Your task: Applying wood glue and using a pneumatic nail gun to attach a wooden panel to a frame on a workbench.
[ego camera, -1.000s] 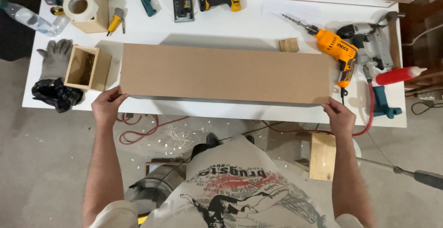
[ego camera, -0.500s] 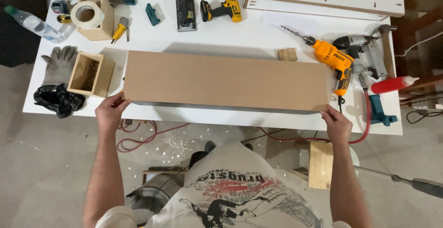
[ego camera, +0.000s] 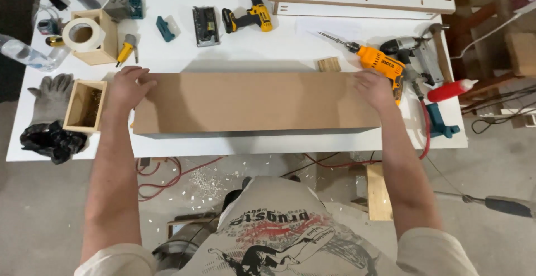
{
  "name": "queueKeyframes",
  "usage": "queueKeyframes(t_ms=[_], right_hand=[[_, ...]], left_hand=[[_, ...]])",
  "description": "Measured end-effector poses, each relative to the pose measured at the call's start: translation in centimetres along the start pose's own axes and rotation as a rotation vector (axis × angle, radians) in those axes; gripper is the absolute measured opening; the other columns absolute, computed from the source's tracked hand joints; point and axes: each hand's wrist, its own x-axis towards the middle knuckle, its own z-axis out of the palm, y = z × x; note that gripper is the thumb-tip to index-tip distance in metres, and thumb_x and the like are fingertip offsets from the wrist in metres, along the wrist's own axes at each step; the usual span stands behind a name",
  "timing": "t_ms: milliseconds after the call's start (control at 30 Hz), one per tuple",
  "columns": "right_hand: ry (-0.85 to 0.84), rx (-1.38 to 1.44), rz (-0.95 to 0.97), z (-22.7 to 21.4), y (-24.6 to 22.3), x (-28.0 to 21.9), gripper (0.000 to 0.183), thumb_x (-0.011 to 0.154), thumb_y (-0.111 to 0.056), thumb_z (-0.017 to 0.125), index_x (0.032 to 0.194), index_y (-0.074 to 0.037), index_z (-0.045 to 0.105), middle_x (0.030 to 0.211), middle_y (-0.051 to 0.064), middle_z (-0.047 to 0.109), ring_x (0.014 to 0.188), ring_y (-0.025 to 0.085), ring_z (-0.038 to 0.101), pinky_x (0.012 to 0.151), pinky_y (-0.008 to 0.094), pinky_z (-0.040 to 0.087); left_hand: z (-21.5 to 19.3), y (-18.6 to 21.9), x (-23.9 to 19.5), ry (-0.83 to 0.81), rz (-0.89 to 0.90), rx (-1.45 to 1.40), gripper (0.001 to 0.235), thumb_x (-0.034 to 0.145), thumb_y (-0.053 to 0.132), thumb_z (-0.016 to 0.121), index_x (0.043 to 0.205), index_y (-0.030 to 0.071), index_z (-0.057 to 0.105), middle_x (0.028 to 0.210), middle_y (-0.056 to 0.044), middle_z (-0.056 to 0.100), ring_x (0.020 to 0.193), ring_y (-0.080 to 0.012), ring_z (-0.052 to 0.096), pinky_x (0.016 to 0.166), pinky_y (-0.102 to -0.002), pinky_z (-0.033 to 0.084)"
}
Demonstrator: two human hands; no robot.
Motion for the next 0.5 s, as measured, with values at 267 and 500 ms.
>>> queueKeyframes(t_ms=[267,500], right_hand=[[-0.484,-0.057,0.154,0.9,-3.9,5.9,0.034,0.084,-0.034,0.079,0.113,-0.015,0.077,0.114,0.013,0.073,0.12,0.036,0.064,0.107,0.042,0.049],[-0.478,-0.037,0.201,1.0,-3.9,5.7,0.033,0.083,-0.031,0.082,0.114,-0.019,0.078,0.114,0.01,0.071,0.118,0.032,0.065,0.104,0.039,0.051]], left_hand=[[-0.3,2.2,5.9,-0.402,-0.173,0.073,0.052,0.077,0.055,0.084,0.121,0.027,0.079,0.119,-0.006,0.077,0.119,-0.0353,0.067,0.1,-0.044,0.054],[-0.8,3.1,5.2,-0.388,-0.176,0.062,0.039,0.084,0.043,0.082,0.118,0.024,0.081,0.113,-0.007,0.079,0.115,-0.0357,0.069,0.099,-0.043,0.054]])
